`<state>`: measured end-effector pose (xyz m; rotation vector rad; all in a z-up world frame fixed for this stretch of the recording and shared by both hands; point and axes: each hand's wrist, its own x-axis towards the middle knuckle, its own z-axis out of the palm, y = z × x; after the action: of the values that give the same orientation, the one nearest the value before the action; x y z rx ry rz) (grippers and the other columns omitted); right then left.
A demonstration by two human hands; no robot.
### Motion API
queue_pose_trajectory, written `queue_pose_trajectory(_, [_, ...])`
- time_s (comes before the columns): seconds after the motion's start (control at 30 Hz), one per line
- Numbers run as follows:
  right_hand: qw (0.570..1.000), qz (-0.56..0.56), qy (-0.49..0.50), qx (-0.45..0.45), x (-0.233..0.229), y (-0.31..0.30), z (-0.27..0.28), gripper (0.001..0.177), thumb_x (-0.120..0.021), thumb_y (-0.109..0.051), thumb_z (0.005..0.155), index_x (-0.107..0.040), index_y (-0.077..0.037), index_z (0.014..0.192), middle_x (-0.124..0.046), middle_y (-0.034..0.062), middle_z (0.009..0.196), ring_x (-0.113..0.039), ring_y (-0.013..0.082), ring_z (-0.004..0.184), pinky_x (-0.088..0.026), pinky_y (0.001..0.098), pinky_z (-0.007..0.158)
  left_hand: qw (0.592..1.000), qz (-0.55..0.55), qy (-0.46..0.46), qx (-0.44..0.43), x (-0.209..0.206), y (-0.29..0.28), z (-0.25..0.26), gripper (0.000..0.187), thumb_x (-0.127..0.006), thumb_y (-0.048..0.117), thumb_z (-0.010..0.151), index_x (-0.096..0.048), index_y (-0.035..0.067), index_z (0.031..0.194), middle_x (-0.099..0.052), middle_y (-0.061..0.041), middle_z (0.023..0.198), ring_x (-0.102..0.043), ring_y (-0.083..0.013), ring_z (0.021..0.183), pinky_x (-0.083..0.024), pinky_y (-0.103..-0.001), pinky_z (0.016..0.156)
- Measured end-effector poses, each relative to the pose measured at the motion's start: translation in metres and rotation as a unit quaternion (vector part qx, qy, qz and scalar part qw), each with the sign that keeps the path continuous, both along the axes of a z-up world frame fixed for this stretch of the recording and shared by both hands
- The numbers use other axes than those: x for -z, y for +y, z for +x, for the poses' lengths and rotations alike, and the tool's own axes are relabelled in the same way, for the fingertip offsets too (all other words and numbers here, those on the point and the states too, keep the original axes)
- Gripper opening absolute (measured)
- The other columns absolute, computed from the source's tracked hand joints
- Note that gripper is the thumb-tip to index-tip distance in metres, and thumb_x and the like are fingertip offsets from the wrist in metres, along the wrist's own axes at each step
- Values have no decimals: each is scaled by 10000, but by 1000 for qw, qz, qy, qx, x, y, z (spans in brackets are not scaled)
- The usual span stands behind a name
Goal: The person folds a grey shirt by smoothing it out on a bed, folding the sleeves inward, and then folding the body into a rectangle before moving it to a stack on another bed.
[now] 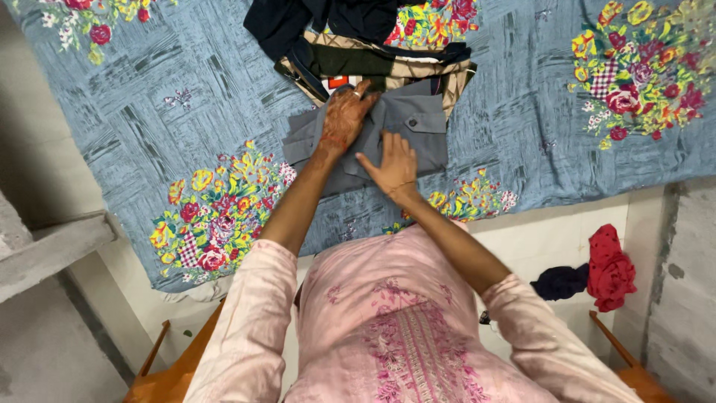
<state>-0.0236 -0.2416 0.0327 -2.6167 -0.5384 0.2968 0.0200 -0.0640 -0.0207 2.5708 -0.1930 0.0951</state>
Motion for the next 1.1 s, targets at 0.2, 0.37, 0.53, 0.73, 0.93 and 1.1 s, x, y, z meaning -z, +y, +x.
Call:
queue_pose_trajectory(0.2, [990, -112, 23, 79, 20, 16, -2, 623, -738, -447, 770, -580, -51, 1224, -629, 133, 1113, -557, 335, 1094, -383, 552, 882, 995, -57, 63, -43, 24, -2, 12, 225, -645, 79, 878, -737, 168, 1064, -672, -82, 1122, -679, -337, 997, -541, -454, 843])
queue_pose_trajectory(0.37, [994, -41, 17, 103, 101, -22, 4, 458, -709, -229, 779, -591, -107, 1204, -695, 118, 1031, -607, 349, 1045, -450, 534, 875, 995, -67, 24, -74, 22, 0, 11, 244, -643, 47, 883, -723, 140, 1093, -658, -103, 1110, -675, -346, 981, -541, -463, 819])
queue_pose_trajectory(0.53, [773, 357, 439, 286, 132, -69, 48, 634, -654, -25, 849, -555, -102, 1471, -651, 168, 937, -449, 336, 725, -367, 439, 649, 987, -75, 59, -128, 15, 1, 20, 287, -607, 10, 883, -702, 124, 1129, -647, -91, 1163, -680, -322, 976, -551, -451, 800])
queue_pose_trajectory(0.73, [988, 152, 30, -28, 89, -84, 36, 822, -718, 2, 780, -426, -167, 1530, -542, 188, 1367, -529, 402, 1272, -466, 458, 1072, 993, -80, -48, -76, 1, 4, 0, 314, -661, 49, 881, -695, 122, 1184, -624, -106, 1291, -649, -344, 1109, -547, -425, 899])
queue_pose_trajectory(0.93, [958, 2, -21, -285, -9, -63, 32, 796, -737, -45, 646, -611, -216, 1413, -471, 108, 1560, -349, 335, 1447, -290, 563, 1102, 985, -71, 117, 109, -33, 20, -88, 574, -745, 131, 712, -651, 144, 1279, -558, -60, 1430, -487, -294, 1380, -361, -499, 1169])
queue_pose_trajectory(1.1, [935, 48, -46, -348, 6, -68, 44, 372, -743, -132, 816, -719, -204, 1180, -566, -1, 1475, -397, 290, 1472, -290, 549, 1123, 979, 8, 129, 158, -37, 4, -114, 740, -801, 210, 670, -599, 189, 1382, -452, -73, 1541, -287, -318, 1489, -123, -633, 1171])
